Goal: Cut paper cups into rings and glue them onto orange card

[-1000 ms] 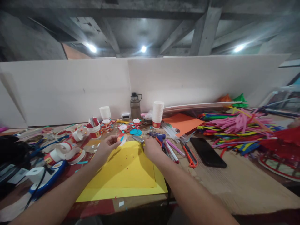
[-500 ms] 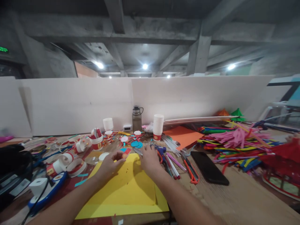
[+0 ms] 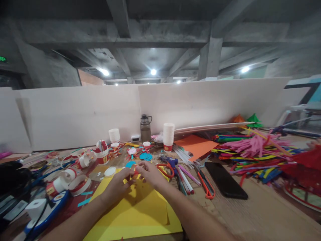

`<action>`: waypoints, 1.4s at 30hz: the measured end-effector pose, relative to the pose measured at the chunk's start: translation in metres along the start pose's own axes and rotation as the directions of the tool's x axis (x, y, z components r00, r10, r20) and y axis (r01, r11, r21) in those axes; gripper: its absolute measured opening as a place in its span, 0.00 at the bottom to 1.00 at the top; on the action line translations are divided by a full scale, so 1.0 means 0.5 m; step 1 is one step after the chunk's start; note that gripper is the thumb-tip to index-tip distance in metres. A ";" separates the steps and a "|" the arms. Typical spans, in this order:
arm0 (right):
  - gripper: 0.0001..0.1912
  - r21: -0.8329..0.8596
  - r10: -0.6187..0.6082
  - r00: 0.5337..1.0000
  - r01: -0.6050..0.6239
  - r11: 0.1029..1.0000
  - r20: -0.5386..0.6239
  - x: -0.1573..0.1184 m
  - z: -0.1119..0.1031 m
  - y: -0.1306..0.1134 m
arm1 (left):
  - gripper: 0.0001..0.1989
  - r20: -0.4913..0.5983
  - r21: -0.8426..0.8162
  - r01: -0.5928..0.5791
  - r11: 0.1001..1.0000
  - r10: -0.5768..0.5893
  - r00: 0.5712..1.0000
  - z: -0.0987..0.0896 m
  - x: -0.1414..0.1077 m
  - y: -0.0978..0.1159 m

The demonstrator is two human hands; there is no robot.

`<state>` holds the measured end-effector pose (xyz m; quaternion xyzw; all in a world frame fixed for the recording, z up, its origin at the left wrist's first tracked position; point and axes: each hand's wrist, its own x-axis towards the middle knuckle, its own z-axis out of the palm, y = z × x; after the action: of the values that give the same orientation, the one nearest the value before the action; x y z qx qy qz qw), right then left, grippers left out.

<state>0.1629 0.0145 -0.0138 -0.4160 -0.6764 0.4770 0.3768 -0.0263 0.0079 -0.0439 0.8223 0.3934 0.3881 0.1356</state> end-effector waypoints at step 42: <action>0.15 -0.041 0.029 0.535 -0.119 0.992 -0.844 -0.069 -0.327 -0.013 | 0.08 0.226 -0.966 0.255 -0.043 -0.622 0.750 -0.052 0.033 0.017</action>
<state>0.3225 0.0356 0.0313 -0.6391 -0.4156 0.2018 0.6149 -0.0346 0.0126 -0.0137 0.2867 0.3012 0.5896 0.6924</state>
